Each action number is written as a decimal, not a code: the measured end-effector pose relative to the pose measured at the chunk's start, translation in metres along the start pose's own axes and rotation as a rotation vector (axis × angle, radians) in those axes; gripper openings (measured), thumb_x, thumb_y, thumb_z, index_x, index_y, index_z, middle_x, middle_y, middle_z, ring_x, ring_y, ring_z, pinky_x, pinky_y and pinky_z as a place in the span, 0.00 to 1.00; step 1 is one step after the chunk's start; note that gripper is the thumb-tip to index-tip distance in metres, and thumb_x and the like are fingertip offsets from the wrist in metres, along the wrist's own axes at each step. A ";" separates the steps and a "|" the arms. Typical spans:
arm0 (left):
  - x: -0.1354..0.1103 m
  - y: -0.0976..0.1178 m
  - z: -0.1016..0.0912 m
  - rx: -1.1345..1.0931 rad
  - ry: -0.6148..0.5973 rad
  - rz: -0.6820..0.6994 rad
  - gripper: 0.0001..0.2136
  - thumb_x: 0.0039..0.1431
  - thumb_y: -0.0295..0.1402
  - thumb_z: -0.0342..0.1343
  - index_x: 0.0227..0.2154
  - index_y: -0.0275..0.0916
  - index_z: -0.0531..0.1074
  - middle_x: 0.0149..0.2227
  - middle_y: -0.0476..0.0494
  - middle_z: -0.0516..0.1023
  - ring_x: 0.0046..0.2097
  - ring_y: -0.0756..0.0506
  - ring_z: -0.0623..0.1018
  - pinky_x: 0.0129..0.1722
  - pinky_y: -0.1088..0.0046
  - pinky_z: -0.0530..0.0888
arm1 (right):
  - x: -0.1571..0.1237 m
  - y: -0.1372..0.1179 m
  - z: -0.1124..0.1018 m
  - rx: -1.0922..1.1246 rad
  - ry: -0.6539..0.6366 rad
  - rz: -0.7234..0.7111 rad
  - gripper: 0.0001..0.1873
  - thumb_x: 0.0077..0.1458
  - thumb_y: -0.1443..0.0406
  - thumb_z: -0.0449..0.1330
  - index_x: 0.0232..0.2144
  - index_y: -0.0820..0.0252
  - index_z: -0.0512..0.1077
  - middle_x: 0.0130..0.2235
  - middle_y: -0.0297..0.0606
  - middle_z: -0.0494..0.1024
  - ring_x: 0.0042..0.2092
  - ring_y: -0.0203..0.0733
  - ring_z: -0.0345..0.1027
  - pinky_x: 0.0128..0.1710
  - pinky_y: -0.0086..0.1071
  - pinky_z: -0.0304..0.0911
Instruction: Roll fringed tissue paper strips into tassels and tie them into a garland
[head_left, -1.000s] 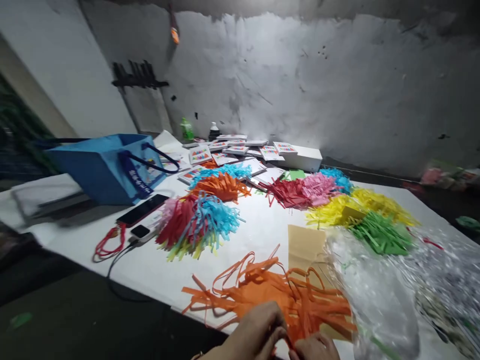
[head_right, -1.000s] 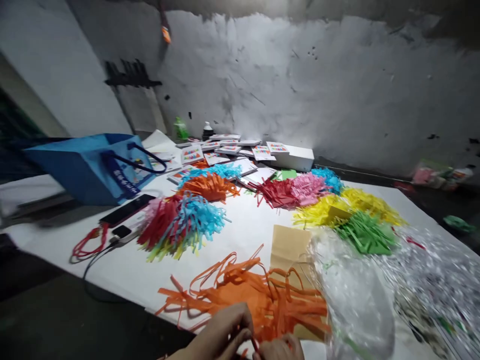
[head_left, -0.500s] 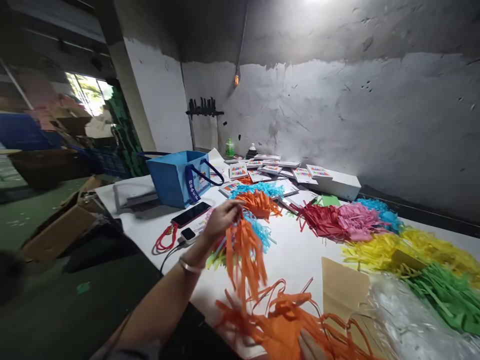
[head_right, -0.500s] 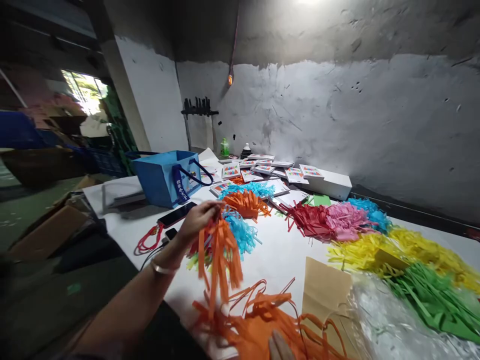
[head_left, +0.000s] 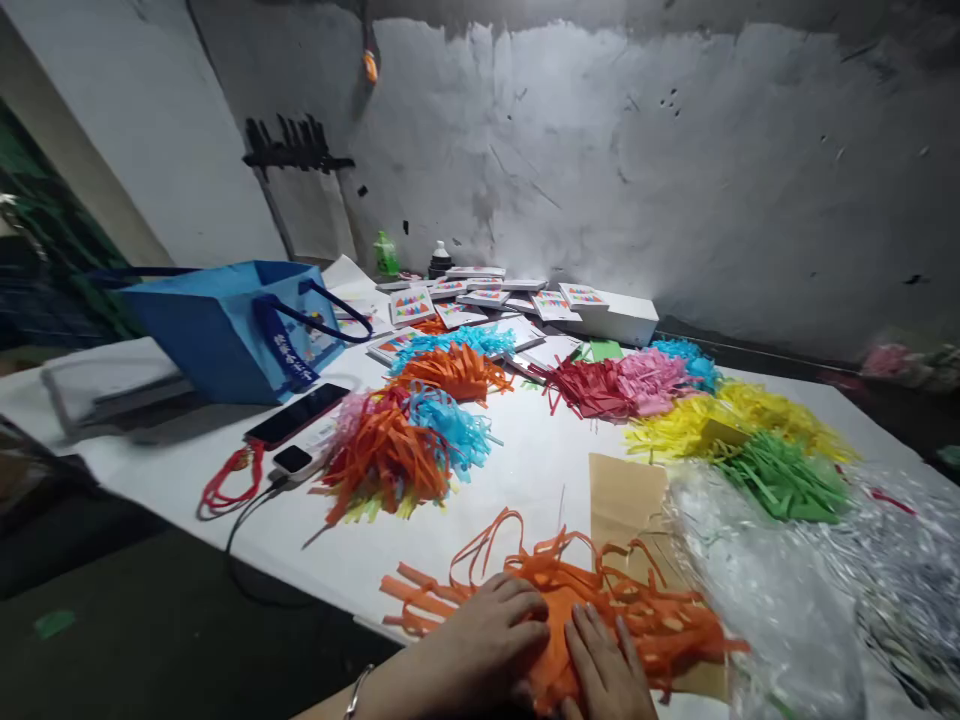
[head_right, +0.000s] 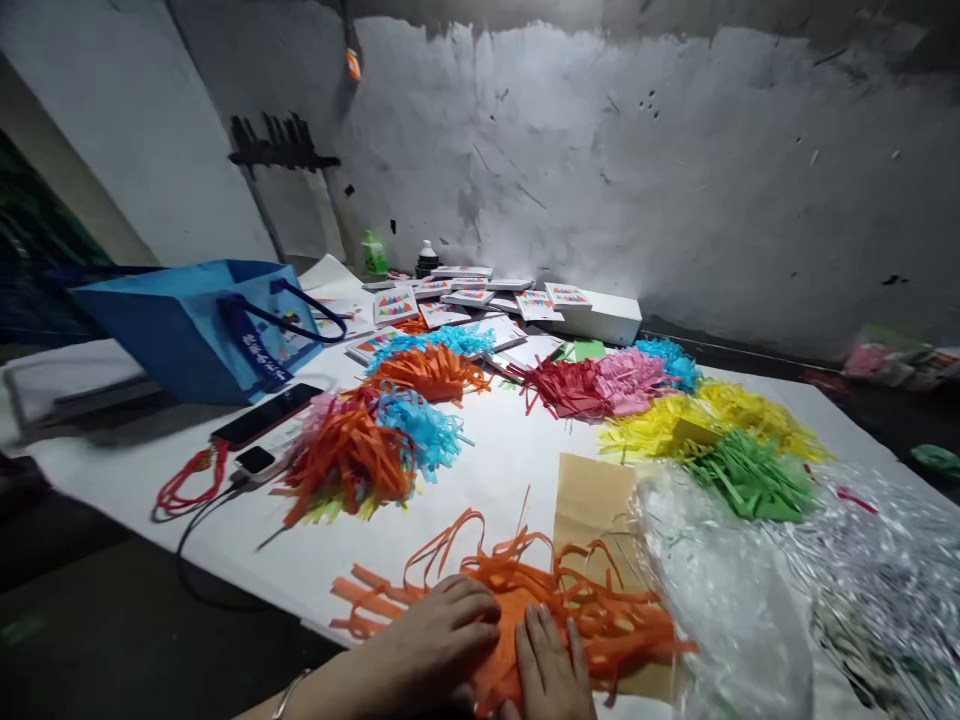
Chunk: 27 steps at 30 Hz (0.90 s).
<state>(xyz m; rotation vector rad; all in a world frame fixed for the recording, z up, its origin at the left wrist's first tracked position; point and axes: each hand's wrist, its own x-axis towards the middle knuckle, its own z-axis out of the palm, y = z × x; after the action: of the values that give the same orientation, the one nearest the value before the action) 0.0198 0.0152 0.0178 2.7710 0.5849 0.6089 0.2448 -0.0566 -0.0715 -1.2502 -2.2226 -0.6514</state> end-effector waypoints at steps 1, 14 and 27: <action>-0.002 -0.002 0.005 0.000 0.014 -0.013 0.09 0.60 0.37 0.62 0.41 0.41 0.73 0.43 0.42 0.79 0.46 0.41 0.76 0.49 0.65 0.71 | -0.005 0.004 -0.005 -0.018 0.003 0.009 0.21 0.56 0.64 0.54 0.51 0.61 0.73 0.51 0.44 0.81 0.51 0.50 0.76 0.58 0.46 0.60; 0.002 0.001 0.001 -0.024 -0.003 -0.027 0.08 0.68 0.24 0.51 0.44 0.41 0.72 0.49 0.44 0.79 0.51 0.42 0.74 0.50 0.65 0.66 | -0.014 0.017 -0.088 0.072 0.237 0.475 0.26 0.61 0.70 0.53 0.61 0.55 0.65 0.50 0.41 0.80 0.53 0.48 0.74 0.50 0.42 0.71; 0.021 -0.033 -0.020 0.381 0.032 -0.511 0.17 0.63 0.40 0.60 0.50 0.37 0.74 0.58 0.28 0.73 0.60 0.28 0.69 0.56 0.42 0.63 | 0.011 -0.041 -0.037 0.109 -0.153 0.250 0.31 0.54 0.74 0.56 0.62 0.64 0.65 0.65 0.42 0.66 0.65 0.49 0.61 0.62 0.41 0.64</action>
<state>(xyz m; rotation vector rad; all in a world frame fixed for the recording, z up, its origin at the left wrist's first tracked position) 0.0172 0.0570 0.0324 2.7577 1.4872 0.4586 0.2111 -0.0916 -0.0431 -1.5322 -2.1390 -0.3441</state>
